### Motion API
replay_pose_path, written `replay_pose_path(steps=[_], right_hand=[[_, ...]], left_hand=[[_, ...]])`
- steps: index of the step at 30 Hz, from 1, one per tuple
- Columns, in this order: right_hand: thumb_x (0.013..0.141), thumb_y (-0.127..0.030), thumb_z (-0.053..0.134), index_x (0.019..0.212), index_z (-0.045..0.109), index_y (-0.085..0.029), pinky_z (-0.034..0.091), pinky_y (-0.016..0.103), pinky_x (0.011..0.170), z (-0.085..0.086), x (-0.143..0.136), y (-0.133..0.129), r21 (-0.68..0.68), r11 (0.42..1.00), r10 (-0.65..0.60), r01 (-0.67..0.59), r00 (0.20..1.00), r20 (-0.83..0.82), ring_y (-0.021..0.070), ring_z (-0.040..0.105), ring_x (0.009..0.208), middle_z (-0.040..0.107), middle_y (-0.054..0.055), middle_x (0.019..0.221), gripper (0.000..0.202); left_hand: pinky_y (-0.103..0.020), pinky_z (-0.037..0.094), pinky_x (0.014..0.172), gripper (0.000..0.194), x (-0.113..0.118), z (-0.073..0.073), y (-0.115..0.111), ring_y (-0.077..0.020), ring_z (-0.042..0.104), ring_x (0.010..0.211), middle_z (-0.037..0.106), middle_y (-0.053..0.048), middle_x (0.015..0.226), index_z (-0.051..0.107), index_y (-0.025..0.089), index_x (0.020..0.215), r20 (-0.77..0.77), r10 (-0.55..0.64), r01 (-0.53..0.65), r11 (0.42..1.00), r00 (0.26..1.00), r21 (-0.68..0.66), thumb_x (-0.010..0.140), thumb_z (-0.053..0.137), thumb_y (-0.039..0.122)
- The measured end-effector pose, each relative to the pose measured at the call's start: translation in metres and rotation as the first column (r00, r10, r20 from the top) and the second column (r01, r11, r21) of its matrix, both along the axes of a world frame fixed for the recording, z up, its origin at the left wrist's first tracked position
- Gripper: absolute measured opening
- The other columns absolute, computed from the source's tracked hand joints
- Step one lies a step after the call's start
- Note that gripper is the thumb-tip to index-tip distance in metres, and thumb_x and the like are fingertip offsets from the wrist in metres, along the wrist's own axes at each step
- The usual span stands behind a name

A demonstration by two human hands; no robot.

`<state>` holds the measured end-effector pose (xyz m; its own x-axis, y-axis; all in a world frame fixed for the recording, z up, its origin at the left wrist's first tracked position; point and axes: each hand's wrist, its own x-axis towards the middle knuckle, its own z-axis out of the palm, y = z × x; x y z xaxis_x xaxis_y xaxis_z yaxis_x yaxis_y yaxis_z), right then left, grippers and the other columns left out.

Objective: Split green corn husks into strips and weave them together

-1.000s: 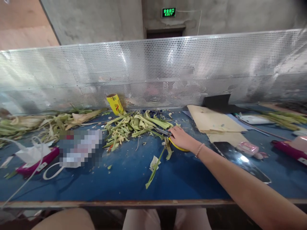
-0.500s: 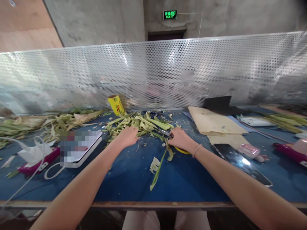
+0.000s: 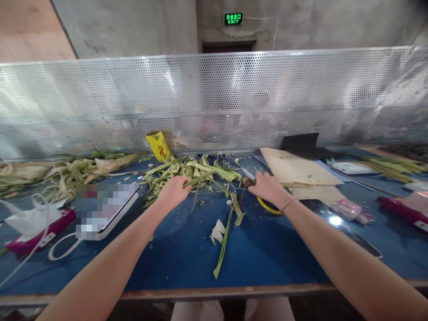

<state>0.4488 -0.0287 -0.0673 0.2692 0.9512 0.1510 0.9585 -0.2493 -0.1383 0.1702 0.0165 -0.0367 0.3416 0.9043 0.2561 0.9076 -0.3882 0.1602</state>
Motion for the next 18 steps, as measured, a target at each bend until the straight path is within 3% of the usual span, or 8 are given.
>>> replay_pose_path(steps=[3, 5, 8, 13, 16, 18], right_hand=[[0.071, -0.032, 0.045, 0.101, 0.046, -0.009, 0.039, 0.037, 0.072, -0.003, -0.001, 0.001, 0.004, 1.000, 0.011, -0.011, 1.000, 0.008, 0.0328, 0.051, 0.093, 0.050, 0.018, 0.098, 0.038], [0.071, -0.032, 0.045, 0.102, 0.046, -0.009, 0.038, 0.037, 0.073, -0.005, -0.001, 0.002, 0.002, 1.000, 0.007, -0.007, 0.999, 0.035, 0.0321, 0.051, 0.093, 0.050, 0.018, 0.097, 0.039], [0.071, -0.032, 0.047, 0.104, 0.044, -0.006, 0.038, 0.036, 0.074, -0.005, 0.001, 0.003, -0.009, 0.999, -0.032, 0.033, 0.997, 0.072, 0.0313, 0.052, 0.093, 0.051, 0.019, 0.096, 0.042], [0.074, -0.027, 0.047, 0.105, 0.045, -0.004, 0.040, 0.036, 0.072, -0.003, 0.006, -0.001, 0.020, 0.999, -0.043, 0.041, 0.989, 0.142, 0.0306, 0.053, 0.091, 0.052, 0.020, 0.095, 0.038], [0.080, -0.023, 0.041, 0.104, 0.048, -0.009, 0.039, 0.037, 0.076, 0.002, -0.003, -0.002, 0.135, 0.989, 0.027, -0.056, 0.978, 0.205, 0.0307, 0.047, 0.100, 0.049, 0.020, 0.105, 0.029], [0.083, -0.019, 0.035, 0.104, 0.049, -0.012, 0.038, 0.036, 0.082, 0.006, -0.014, 0.003, 0.187, 0.954, 0.183, -0.232, 0.951, 0.250, 0.0273, 0.044, 0.105, 0.048, 0.017, 0.110, 0.026]], left_hand=[[-0.029, 0.042, 0.064, 0.021, -0.001, -0.001, 0.002, -0.0199, 0.059, 0.073, 0.064, -0.008, 0.079, 0.060, 0.016, 0.082, 0.114, -0.007, 0.011, 0.999, 0.993, -0.033, 0.075, 0.044, 0.029], [-0.030, 0.042, 0.066, 0.022, -0.001, 0.000, 0.002, -0.0203, 0.059, 0.076, 0.064, -0.009, 0.083, 0.060, 0.015, 0.084, 0.106, -0.018, 0.019, 1.000, 0.994, -0.006, 0.075, 0.044, 0.028], [-0.032, 0.042, 0.068, 0.021, -0.003, 0.000, 0.000, -0.0232, 0.058, 0.082, 0.063, -0.012, 0.089, 0.059, 0.014, 0.084, -0.019, -0.016, 0.018, 0.998, 1.000, 0.067, 0.074, 0.044, 0.025], [-0.034, 0.043, 0.061, 0.022, -0.007, -0.005, -0.003, -0.0277, 0.059, 0.080, 0.062, -0.013, 0.086, 0.057, 0.015, 0.088, -0.238, 0.066, -0.059, 0.998, 0.969, 0.038, 0.071, 0.045, 0.022], [-0.036, 0.045, 0.066, 0.029, -0.005, -0.009, -0.005, -0.0292, 0.057, 0.087, 0.060, -0.015, 0.091, 0.054, 0.013, 0.096, -0.252, 0.040, -0.017, 0.996, 0.967, 0.090, 0.070, 0.045, 0.019], [-0.037, 0.044, 0.072, 0.032, -0.003, -0.010, -0.005, -0.0296, 0.054, 0.092, 0.059, -0.015, 0.094, 0.053, 0.012, 0.100, -0.232, 0.018, 0.015, 0.990, 0.973, 0.138, 0.070, 0.044, 0.019]])
